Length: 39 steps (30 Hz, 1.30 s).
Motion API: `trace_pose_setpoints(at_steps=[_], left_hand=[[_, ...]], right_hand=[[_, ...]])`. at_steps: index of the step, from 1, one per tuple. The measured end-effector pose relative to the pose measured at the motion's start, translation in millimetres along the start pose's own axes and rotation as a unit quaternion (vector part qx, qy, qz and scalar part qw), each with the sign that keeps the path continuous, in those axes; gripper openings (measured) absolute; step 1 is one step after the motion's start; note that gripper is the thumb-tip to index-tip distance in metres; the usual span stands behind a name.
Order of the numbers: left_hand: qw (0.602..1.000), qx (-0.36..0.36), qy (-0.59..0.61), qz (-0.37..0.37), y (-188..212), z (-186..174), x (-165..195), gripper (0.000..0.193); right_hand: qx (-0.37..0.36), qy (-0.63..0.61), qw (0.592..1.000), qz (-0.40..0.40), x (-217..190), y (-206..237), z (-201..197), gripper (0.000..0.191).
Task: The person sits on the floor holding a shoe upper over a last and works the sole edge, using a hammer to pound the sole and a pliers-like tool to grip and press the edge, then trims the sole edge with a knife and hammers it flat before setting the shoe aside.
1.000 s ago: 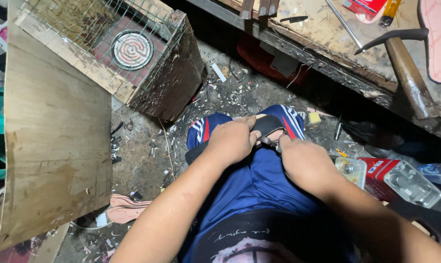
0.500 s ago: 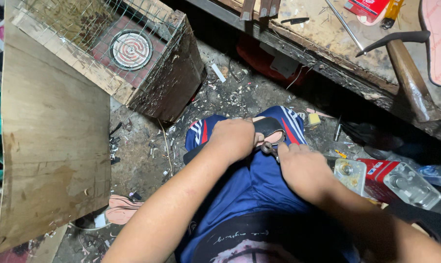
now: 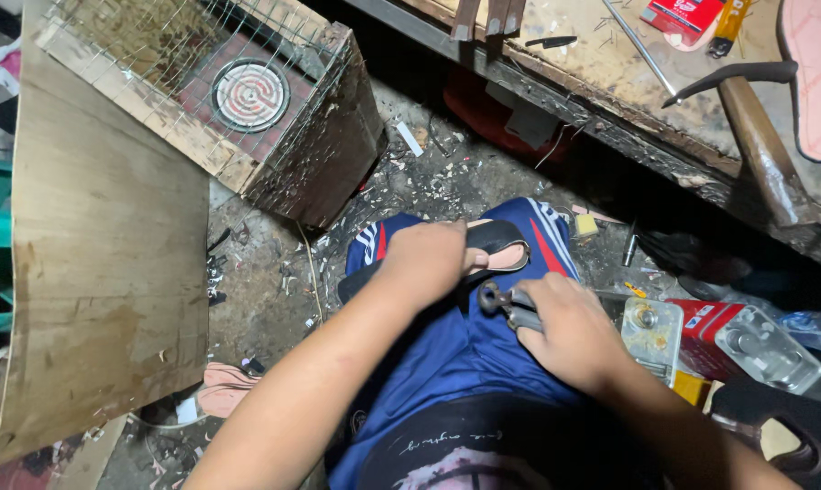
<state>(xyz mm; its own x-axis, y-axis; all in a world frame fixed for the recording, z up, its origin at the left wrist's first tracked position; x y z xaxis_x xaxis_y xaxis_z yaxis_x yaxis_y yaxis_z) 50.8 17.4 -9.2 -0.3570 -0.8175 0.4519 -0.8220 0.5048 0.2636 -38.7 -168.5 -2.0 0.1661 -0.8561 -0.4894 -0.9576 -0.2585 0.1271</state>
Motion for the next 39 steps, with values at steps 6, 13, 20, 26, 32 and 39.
trace_pose_setpoints(at_steps=[6, 13, 20, 26, 32, 39], left_hand=[[0.982, 0.124, 0.136, 0.037, 78.1, -20.2, -40.9, 0.067], [0.964, 0.139, 0.214, -0.079, 127.3, -2.5, -41.2, 0.064], [0.966, 0.232, 0.115, 0.005, 133.3, -3.5, -16.5, 0.056], [0.983, 0.161, 0.071, -0.046, 136.9, 1.7, -9.9, 0.058], [0.955, 0.161, 0.246, -0.03, 132.1, -14.5, -43.1, 0.049], [0.976, 0.182, 0.119, 0.035, 127.7, -8.3, -33.7, 0.05]], right_hand=[[-0.178, -0.404, 0.857, 0.266, 18.4, 7.3, 24.0, 0.041], [-0.286, -0.232, 0.928, 0.054, -25.4, -9.9, 44.6, 0.052], [-0.258, -0.098, 0.961, 0.024, -57.4, -20.3, 33.6, 0.073], [-0.206, -0.071, 0.976, 0.005, -57.9, -11.7, 36.8, 0.03], [-0.046, -0.098, 0.99, -0.093, -75.2, -23.4, 41.6, 0.026], [-0.308, 0.073, 0.948, 0.014, -80.7, -20.5, 34.4, 0.022]])
Point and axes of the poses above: each hand's wrist, its own y-axis away from the middle knuckle, its own z-axis out of the palm, x = y × z, the point moved 3 cm from there along -y, towards the middle knuckle, and after that the axes turned 6 degrees about z, right-handed, at the moved point
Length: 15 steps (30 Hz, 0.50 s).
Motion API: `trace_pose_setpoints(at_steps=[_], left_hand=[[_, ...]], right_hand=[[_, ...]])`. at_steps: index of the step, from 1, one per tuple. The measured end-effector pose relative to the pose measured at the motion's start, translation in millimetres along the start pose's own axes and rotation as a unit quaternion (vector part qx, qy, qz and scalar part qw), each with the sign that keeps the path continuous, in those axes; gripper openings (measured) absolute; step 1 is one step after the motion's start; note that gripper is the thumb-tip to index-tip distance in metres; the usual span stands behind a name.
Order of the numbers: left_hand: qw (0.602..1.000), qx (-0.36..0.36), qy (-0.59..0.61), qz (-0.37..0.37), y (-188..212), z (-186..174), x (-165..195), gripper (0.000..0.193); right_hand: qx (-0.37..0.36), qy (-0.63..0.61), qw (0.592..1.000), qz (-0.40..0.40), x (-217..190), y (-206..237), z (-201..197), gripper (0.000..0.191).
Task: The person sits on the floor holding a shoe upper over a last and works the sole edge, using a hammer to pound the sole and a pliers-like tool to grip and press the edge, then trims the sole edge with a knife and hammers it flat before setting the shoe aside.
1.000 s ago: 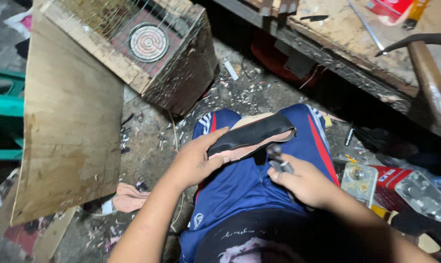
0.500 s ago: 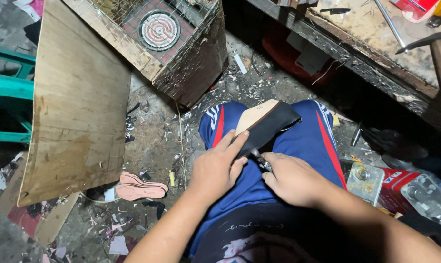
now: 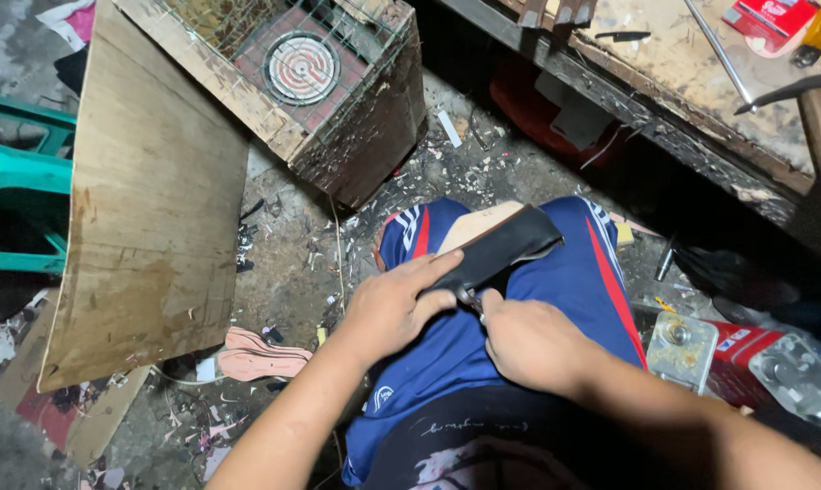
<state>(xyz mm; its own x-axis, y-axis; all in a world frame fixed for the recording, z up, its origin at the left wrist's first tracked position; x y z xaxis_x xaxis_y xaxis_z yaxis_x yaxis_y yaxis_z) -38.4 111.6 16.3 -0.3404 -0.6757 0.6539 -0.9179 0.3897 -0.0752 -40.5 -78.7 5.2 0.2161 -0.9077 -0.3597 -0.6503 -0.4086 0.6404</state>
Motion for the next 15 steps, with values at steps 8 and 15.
trace_pose_setpoints(at_steps=[8, 15], left_hand=[[1.0, 0.014, -0.015, -0.015, -6.2, 9.7, 0.8, 0.044], [0.999, -0.023, -0.04, -0.009, -7.5, 11.9, 2.3, 0.049]], right_hand=[[0.124, 0.018, 0.991, -0.052, 9.7, -3.3, -16.3, 0.03], [0.098, -0.025, 0.995, -0.025, 18.3, -2.4, -6.1, 0.02]])
Point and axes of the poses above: each hand's wrist, its own y-axis away from the middle knuckle, its own z-axis out of the palm, x = y × z, the point moved 3 cm from there along -y, towards the middle knuckle, and after that the axes turned 6 degrees about z, right-handed, at the moved point
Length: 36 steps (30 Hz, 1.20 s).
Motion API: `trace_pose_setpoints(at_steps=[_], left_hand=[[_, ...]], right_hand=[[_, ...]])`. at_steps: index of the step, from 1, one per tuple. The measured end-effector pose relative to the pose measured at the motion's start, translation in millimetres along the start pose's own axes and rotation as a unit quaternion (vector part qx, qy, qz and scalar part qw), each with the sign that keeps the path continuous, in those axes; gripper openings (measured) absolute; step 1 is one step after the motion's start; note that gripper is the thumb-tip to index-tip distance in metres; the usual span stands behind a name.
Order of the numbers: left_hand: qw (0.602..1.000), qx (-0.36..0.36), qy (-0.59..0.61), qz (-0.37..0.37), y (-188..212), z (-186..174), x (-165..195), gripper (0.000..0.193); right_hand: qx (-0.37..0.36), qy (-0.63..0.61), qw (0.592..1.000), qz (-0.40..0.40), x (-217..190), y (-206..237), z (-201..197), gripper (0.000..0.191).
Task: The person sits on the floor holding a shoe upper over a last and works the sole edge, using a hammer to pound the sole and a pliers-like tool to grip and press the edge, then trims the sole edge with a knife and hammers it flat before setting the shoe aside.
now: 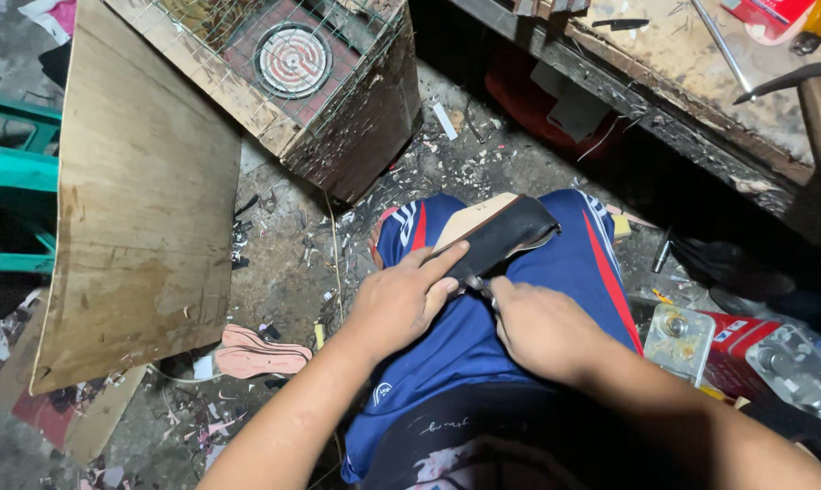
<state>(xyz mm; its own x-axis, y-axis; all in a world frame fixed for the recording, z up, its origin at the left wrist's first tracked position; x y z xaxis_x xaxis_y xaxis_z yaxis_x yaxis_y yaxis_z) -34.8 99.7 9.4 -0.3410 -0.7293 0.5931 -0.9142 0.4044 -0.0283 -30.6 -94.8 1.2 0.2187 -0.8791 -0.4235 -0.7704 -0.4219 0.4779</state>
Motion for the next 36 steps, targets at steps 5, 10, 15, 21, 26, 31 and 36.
trace_pose_setpoints(at_steps=[5, 10, 15, 21, 26, 31, 36], left_hand=[[0.998, -0.023, 0.016, -0.055, -4.3, 3.3, 3.3, 0.048], [0.995, -0.051, -0.027, -0.076, -18.8, 7.3, 0.6, 0.051], [0.995, -0.07, -0.032, -0.064, -22.7, 6.4, 0.0, 0.051], [0.994, -0.081, -0.051, -0.054, -23.1, 7.0, 4.2, 0.049], [0.995, -0.082, -0.044, -0.043, -24.0, 8.0, 1.4, 0.05], [0.995, -0.083, -0.049, -0.035, -26.8, 8.4, -1.4, 0.048], [0.994, -0.091, -0.051, -0.045, -26.3, 7.4, 1.8, 0.047]], right_hand=[[-0.065, 0.032, 0.997, 0.025, 0.1, -2.9, 8.8, 0.021], [0.023, 0.114, 0.993, -0.006, 4.2, -10.1, 4.4, 0.021], [0.09, 0.14, 0.986, 0.0, 9.7, -11.1, -6.6, 0.047], [-0.061, 0.043, 0.995, 0.065, 20.2, -6.3, -15.2, 0.027], [-0.003, 0.077, 0.997, 0.014, 18.0, -9.4, -20.5, 0.047], [0.022, 0.055, 0.998, -0.022, 22.6, -17.3, -19.7, 0.029], [-0.008, 0.041, 0.999, -0.001, 29.2, -14.1, -8.6, 0.019]])
Point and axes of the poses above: each hand's wrist, its own y-axis away from the middle knuckle, its own z-axis out of the palm, x = y × z, the point moved 3 cm from there along -y, towards the middle knuckle, and after that the axes turned 6 degrees about z, right-handed, at the moved point
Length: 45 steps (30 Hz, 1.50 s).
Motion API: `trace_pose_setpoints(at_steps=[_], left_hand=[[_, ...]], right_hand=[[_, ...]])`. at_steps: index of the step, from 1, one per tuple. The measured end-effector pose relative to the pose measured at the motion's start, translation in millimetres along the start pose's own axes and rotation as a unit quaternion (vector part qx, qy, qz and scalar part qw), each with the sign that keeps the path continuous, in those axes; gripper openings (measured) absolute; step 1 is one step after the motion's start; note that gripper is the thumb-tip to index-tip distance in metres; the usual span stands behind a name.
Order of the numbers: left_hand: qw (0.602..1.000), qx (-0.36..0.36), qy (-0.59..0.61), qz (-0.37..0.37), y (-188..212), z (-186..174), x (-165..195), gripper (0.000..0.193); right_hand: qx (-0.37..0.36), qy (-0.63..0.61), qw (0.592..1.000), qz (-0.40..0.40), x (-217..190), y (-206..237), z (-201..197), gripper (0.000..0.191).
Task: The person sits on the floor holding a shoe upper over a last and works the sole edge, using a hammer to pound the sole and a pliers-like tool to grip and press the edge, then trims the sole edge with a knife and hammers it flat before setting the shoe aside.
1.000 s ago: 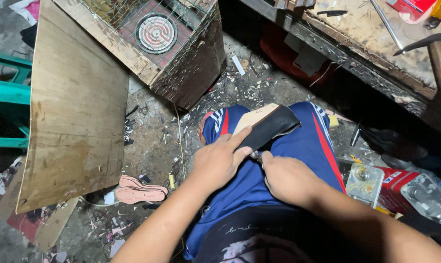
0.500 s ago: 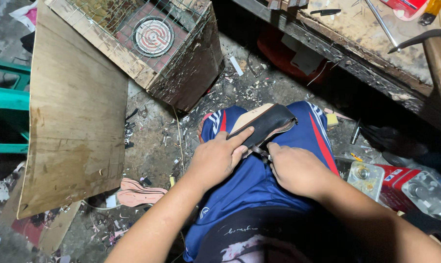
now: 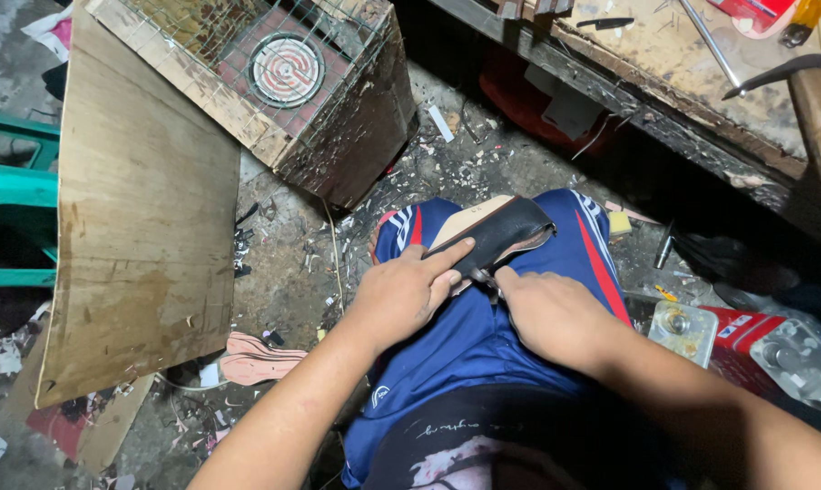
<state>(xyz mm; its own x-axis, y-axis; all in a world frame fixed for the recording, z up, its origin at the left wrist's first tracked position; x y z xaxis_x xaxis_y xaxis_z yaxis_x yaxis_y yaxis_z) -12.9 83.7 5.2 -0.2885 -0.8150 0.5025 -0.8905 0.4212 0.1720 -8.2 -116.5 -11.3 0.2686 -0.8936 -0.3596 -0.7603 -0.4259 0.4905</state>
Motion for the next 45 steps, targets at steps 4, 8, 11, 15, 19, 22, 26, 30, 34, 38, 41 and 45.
trace_pose_setpoints(at_steps=[4, 8, 11, 15, 19, 22, 26, 30, 34, 38, 41, 45], left_hand=[[0.999, 0.003, 0.001, -0.043, -9.1, 1.2, 6.9, 0.05], [0.999, -0.007, -0.002, -0.046, -18.1, 0.2, 8.4, 0.053], [0.999, -0.026, -0.019, -0.03, -20.5, 0.9, 8.9, 0.056], [0.999, -0.038, -0.027, -0.011, -20.8, 0.4, 10.5, 0.058], [0.999, -0.044, -0.017, -0.011, -19.2, -2.5, 11.3, 0.057], [0.999, -0.035, -0.004, -0.021, -19.3, -3.3, 11.8, 0.054], [0.998, -0.019, -0.008, -0.056, -28.7, 1.9, 13.2, 0.054], [0.999, -0.02, -0.017, -0.042, -33.7, 5.5, 11.6, 0.056], [0.998, -0.037, -0.034, -0.028, -32.9, 6.5, 9.6, 0.06], [0.997, -0.062, -0.025, -0.028, -34.3, 3.8, 6.6, 0.065], [0.992, -0.101, 0.0, -0.072, -38.7, 2.3, 1.6, 0.066], [0.991, -0.07, 0.014, -0.115, -47.4, 3.5, 3.2, 0.066]], right_hand=[[0.002, 0.053, 0.999, -0.003, -5.5, -0.1, 8.9, 0.019], [0.068, 0.175, 0.982, -0.005, -8.1, -0.1, 5.9, 0.032], [0.082, 0.187, 0.979, 0.008, -3.7, -0.4, -0.5, 0.041], [0.07, 0.145, 0.987, 0.013, 6.0, -4.0, -8.8, 0.034], [0.007, 0.079, 0.996, 0.032, 14.1, -4.9, -10.3, 0.022], [0.018, 0.073, 0.997, 0.018, 9.3, -2.3, -7.4, 0.019], [0.05, 0.165, 0.985, 0.014, -0.5, 0.9, -3.0, 0.02], [0.157, 0.213, 0.964, -0.011, -2.1, -1.1, -14.0, 0.035], [0.051, 0.172, 0.983, 0.037, 8.0, -3.1, -20.9, 0.024], [0.048, 0.223, 0.974, 0.002, 7.6, 14.7, -23.0, 0.025], [0.038, 0.221, 0.974, -0.014, 11.1, 35.1, -16.9, 0.036], [0.04, 0.171, 0.985, -0.001, 26.9, 58.1, -6.9, 0.06]])
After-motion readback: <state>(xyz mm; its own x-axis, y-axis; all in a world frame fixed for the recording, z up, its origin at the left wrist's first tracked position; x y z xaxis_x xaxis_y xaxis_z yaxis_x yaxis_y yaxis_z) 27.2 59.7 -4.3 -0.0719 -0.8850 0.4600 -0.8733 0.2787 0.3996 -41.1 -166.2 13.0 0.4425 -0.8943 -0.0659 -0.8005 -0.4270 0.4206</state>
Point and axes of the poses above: each hand's wrist, its own y-axis away from the middle knuckle, its own z-axis out of the palm, x = y × z, the point moved 3 cm from there along -y, towards the middle knuckle, and after that the axes turned 6 degrees about z, right-handed, at the moved point
